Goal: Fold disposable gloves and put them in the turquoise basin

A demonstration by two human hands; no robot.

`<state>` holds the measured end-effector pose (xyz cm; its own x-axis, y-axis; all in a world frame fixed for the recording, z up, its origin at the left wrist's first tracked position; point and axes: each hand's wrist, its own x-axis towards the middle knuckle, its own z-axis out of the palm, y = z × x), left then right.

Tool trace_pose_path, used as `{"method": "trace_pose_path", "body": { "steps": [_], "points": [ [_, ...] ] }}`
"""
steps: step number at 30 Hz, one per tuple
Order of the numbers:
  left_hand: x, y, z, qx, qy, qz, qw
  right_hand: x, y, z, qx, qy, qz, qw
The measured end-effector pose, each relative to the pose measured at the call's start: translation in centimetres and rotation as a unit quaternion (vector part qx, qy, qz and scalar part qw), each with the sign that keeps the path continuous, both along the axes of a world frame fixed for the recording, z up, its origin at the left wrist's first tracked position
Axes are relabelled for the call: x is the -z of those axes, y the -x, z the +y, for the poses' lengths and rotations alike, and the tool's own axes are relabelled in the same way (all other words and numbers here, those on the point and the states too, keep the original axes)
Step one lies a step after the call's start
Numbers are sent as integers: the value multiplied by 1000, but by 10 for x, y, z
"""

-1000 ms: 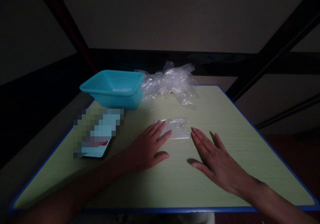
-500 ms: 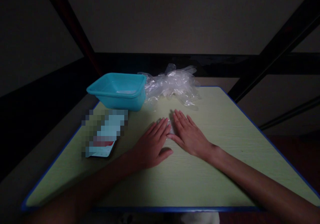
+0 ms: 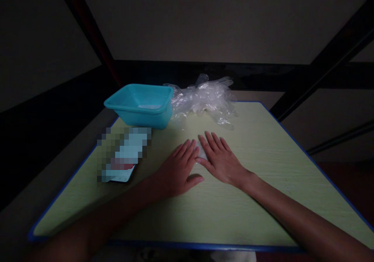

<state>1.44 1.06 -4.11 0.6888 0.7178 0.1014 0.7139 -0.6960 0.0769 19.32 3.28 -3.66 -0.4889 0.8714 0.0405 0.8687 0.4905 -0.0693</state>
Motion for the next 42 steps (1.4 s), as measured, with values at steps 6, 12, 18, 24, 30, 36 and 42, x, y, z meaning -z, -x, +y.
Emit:
{"method": "trace_pose_path", "body": {
  "steps": [6,12,18,24,30,36,42],
  "points": [
    [2,0,0,-2,-4,-2,1000,-2,0,0,-4,-5,-10,1000],
    [0,1,1,2,6,-1,1000,2,-2,0,-9,-25,4,1000],
    [0,2,1,-6,17,-5,1000,7,-8,2,-18,-28,18,999],
    [-1,2,1,-8,29,-3,1000,5,-16,3,-16,-13,-4,1000],
    [-2,2,0,-8,29,-8,1000,8,-26,4,-4,-22,15,1000],
    [-1,2,1,-10,26,-10,1000,11,-36,4,9,-37,22,999],
    [-4,1,0,-10,29,11,999,10,-42,3,29,-33,17,999]
  ]
}}
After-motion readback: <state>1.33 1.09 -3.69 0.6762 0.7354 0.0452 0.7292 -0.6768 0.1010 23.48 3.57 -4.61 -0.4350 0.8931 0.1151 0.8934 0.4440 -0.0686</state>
